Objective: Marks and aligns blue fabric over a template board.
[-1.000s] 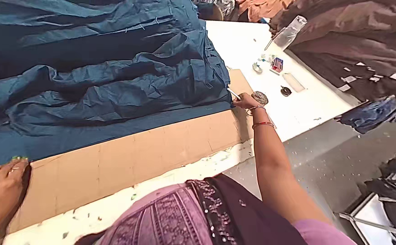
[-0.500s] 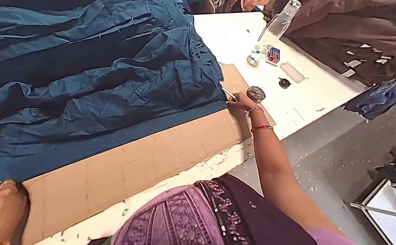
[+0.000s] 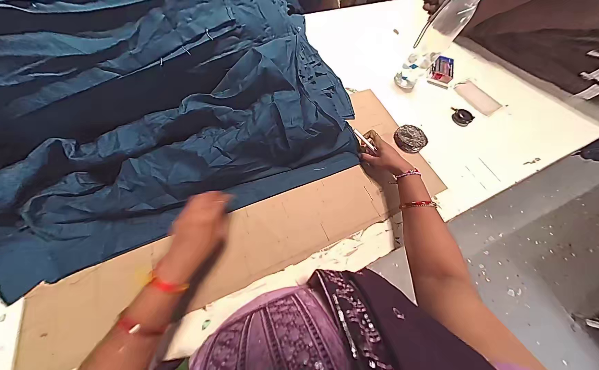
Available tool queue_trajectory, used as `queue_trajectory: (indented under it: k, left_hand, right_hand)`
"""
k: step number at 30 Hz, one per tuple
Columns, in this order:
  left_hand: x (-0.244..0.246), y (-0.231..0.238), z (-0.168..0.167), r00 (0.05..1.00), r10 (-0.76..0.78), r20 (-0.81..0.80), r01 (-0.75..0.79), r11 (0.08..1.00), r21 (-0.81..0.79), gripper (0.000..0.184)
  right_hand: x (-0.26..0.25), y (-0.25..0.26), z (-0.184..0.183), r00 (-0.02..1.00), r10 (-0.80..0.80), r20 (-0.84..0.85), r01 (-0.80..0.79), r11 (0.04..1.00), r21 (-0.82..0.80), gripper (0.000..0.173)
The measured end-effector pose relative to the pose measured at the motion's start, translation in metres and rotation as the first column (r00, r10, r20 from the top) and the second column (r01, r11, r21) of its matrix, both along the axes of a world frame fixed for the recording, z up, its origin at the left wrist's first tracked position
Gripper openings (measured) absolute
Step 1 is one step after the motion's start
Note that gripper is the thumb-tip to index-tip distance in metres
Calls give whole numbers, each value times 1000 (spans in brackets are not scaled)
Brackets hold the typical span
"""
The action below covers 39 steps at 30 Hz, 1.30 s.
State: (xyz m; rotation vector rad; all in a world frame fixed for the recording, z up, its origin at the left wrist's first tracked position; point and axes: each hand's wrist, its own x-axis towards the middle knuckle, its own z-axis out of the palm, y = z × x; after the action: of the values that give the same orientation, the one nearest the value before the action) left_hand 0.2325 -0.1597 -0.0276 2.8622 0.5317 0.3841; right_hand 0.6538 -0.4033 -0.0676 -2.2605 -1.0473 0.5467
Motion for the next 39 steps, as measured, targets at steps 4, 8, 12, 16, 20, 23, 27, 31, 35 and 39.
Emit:
queue_trajectory:
  k: [4, 8, 12, 16, 20, 23, 27, 31, 35, 39]
  left_hand:
    - [148, -51, -29, 837, -546, -30, 533, 828, -175, 38]
    - [226, -70, -22, 824, -482, -297, 445, 876, -188, 49]
    - [237, -72, -23, 839, -456, -296, 441, 889, -121, 34]
    - [243, -58, -25, 872, -454, -183, 425, 888, -175, 26]
    - [251, -39, -26, 918, -373, -135, 301, 877, -375, 22]
    - [257, -23, -30, 868, -480, -126, 358, 782, -511, 26]
    - [257, -16, -20, 740, -614, -276, 466, 763, -448, 68]
    - [253, -23, 25, 553, -374, -745, 305, 923, -236, 75]
    - [252, -17, 26, 524, -370, -767, 351, 915, -202, 69]
    - [249, -14, 20, 565, -383, -731, 375, 908, -185, 67]
  right_hand:
    - [-8, -9, -9, 984, 74, 164, -88, 993, 80, 30]
    - [-22, -17, -5, 978, 32, 205, -56, 993, 109, 29]
    - [-4, -22, -9, 973, 135, 188, -162, 978, 134, 38]
    - [6, -19, -9, 971, 123, 204, -158, 974, 162, 26]
    - [9, -18, -8, 978, 143, 153, -165, 976, 139, 44]
    - [10, -14, -7, 977, 82, 198, -99, 992, 80, 34]
    - [10, 2, -1, 991, -18, 131, 27, 998, -61, 33]
    - [11, 17, 9, 998, -40, 38, 47, 982, -181, 30]
    - [16, -1, 21, 945, -252, 209, 296, 932, -210, 58]
    - [35, -48, 23, 703, -578, 414, 698, 670, -251, 95]
